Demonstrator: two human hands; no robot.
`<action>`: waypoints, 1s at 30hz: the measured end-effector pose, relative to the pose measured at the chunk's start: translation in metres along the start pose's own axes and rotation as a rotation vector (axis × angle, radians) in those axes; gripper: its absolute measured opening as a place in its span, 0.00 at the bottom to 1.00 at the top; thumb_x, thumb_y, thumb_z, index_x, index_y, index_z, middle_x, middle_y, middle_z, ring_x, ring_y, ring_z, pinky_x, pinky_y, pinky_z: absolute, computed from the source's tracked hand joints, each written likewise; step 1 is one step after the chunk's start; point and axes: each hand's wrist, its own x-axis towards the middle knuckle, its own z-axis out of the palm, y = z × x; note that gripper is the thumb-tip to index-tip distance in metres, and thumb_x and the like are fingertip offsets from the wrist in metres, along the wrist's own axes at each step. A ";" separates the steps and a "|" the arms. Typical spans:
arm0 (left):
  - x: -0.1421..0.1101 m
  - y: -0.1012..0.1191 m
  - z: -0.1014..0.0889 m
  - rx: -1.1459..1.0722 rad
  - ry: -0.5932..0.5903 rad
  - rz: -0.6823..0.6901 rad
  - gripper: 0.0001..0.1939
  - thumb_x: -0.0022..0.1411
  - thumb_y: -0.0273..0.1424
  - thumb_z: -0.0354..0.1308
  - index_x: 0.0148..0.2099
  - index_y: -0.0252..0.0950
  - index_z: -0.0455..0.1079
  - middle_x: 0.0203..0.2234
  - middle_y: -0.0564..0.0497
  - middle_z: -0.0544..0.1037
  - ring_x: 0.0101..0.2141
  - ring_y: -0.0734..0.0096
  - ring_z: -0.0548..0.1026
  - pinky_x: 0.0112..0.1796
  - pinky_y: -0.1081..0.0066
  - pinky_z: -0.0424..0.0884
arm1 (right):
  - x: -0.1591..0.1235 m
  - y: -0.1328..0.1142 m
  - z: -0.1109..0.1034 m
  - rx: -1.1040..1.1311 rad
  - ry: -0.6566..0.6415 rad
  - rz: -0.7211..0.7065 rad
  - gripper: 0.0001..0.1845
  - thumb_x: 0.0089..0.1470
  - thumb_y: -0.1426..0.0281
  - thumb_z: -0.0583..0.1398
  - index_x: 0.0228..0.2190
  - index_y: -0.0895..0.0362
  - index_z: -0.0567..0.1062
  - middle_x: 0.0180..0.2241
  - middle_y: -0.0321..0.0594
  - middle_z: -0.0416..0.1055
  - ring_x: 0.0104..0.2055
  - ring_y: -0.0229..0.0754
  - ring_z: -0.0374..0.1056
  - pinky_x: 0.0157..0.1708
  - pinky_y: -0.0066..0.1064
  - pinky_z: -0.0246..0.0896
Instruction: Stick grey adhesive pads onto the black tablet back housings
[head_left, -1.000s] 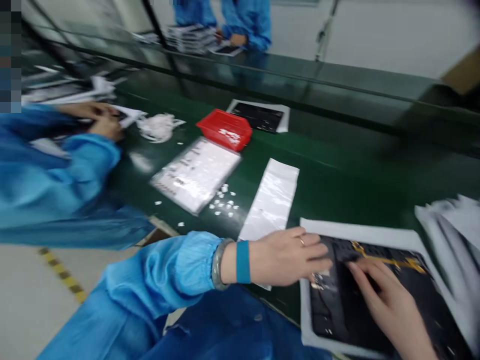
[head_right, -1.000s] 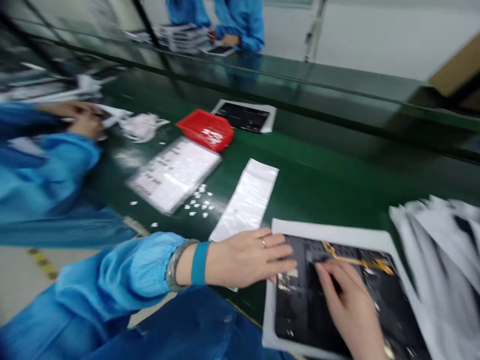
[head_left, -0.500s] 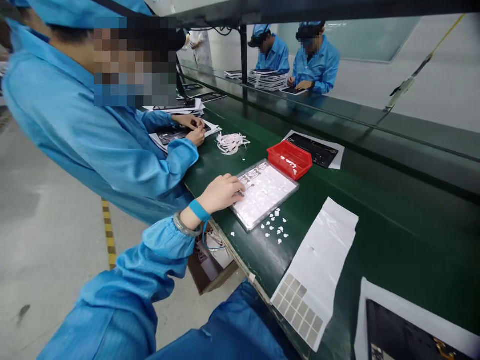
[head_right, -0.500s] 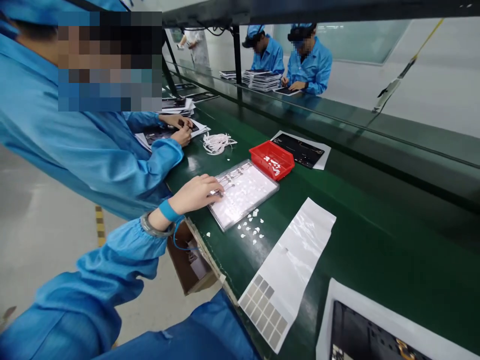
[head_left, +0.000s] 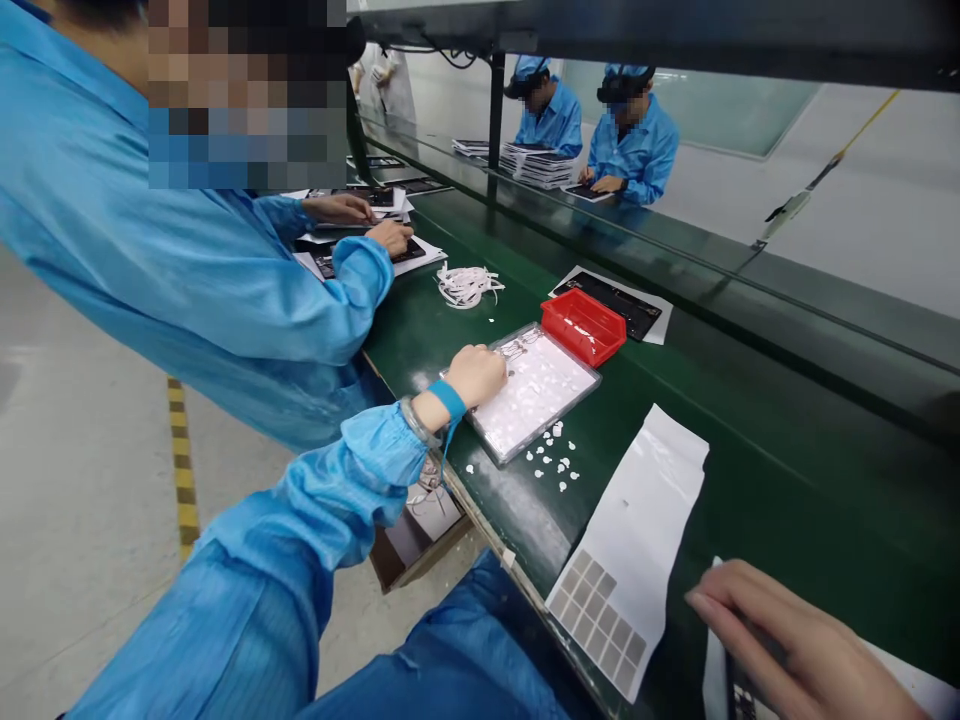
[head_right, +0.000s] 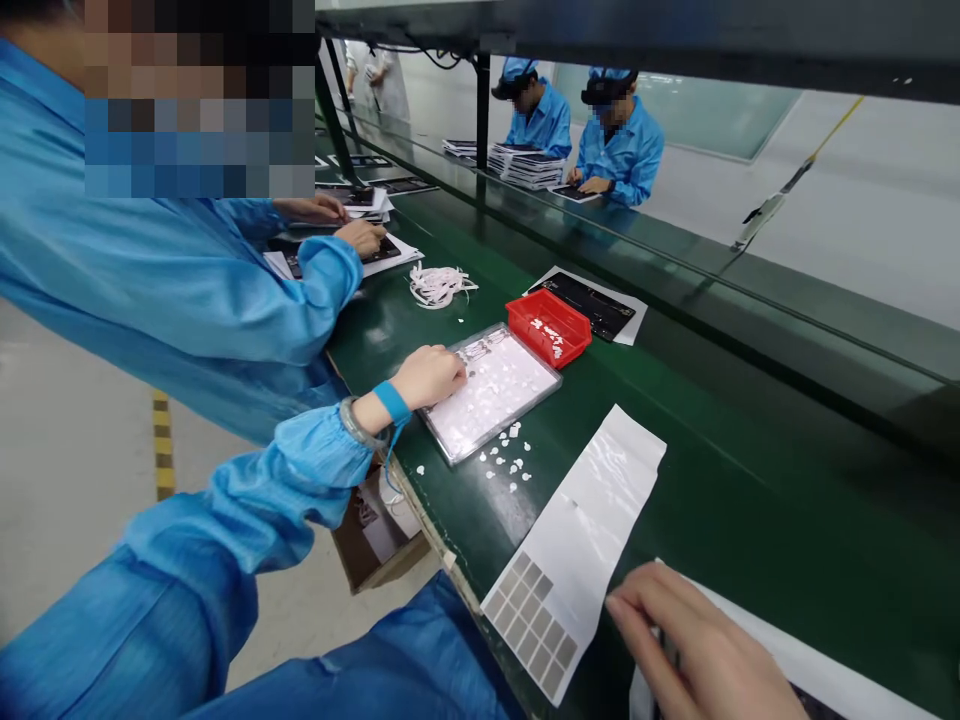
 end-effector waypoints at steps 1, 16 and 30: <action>0.002 0.002 0.001 -0.018 0.006 -0.002 0.10 0.57 0.25 0.52 0.29 0.30 0.73 0.28 0.41 0.77 0.37 0.58 0.74 0.39 0.66 0.64 | 0.008 -0.005 0.000 0.011 -0.067 -0.015 0.13 0.56 0.58 0.54 0.27 0.49 0.73 0.27 0.39 0.72 0.25 0.41 0.70 0.21 0.26 0.65; -0.060 0.077 -0.004 -0.743 0.219 0.096 0.14 0.66 0.32 0.43 0.29 0.35 0.63 0.20 0.57 0.68 0.23 0.78 0.66 0.24 0.78 0.64 | 0.155 -0.065 0.049 1.060 0.109 0.247 0.19 0.43 0.58 0.65 0.35 0.57 0.78 0.38 0.41 0.74 0.34 0.37 0.66 0.28 0.27 0.61; -0.065 0.061 0.021 -0.379 0.724 0.269 0.11 0.69 0.29 0.47 0.44 0.34 0.70 0.36 0.47 0.78 0.38 0.70 0.76 0.40 0.70 0.74 | 0.163 -0.059 0.055 0.767 0.030 0.200 0.13 0.47 0.60 0.59 0.26 0.58 0.75 0.20 0.35 0.69 0.20 0.33 0.61 0.21 0.26 0.56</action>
